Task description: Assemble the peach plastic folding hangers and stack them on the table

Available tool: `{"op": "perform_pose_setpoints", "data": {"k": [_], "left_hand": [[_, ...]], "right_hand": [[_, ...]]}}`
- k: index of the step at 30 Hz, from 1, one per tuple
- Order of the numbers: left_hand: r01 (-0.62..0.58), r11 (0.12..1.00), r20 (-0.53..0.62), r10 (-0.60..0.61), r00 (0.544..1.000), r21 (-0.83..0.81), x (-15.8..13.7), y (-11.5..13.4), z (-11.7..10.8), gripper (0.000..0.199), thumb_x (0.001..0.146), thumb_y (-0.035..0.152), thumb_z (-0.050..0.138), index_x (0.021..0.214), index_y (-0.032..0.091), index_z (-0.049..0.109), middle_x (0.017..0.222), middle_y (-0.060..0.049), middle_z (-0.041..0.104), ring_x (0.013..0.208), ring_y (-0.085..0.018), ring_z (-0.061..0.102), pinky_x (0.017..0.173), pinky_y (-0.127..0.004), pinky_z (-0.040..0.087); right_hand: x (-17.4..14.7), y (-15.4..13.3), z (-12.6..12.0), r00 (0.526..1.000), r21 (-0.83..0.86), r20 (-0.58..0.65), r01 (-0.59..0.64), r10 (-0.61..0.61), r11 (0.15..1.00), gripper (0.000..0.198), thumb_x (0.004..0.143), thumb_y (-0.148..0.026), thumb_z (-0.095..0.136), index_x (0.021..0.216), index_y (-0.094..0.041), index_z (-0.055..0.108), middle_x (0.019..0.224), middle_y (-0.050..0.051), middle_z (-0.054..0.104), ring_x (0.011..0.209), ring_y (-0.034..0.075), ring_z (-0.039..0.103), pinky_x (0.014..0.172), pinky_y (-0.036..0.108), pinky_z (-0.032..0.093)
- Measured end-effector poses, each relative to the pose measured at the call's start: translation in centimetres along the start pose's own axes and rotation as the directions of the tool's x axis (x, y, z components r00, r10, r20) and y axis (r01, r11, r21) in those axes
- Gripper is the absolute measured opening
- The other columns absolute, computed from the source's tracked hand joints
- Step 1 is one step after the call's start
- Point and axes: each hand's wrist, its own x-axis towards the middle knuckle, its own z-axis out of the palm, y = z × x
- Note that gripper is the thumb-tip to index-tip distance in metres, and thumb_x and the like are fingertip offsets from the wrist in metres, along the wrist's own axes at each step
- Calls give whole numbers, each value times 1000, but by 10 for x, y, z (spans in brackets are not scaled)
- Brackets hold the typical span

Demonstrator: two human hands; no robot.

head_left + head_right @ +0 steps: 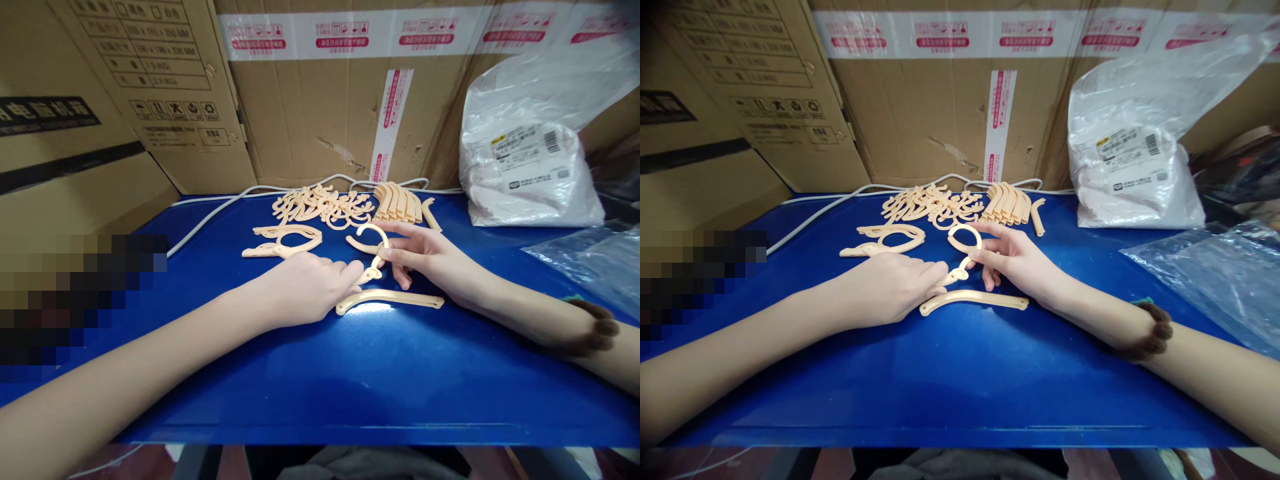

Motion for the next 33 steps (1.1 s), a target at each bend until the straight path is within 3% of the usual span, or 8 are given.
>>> {"op": "perform_pose_setpoints", "data": {"k": [9,33], "left_hand": [[26,999,75,-25,997,-18,1,1,-3,24,101,31,36,82,18,45,66,-1,64,55,-18,62,45,-25,24],[42,999,-17,-41,999,34,0,0,3,24,100,31,37,83,17,49,66,-2,64,56,-19,64,46,-27,32]], "right_hand": [[0,2,-2,997,-84,32,67,-65,994,56,84,-32,67,133,-15,45,79,1,68,44,8,55,43,25,41],[-1,0,2,999,-16,-18,29,-30,999,62,80,-30,71,135,-15,45,79,1,69,41,6,51,40,23,39]]}}
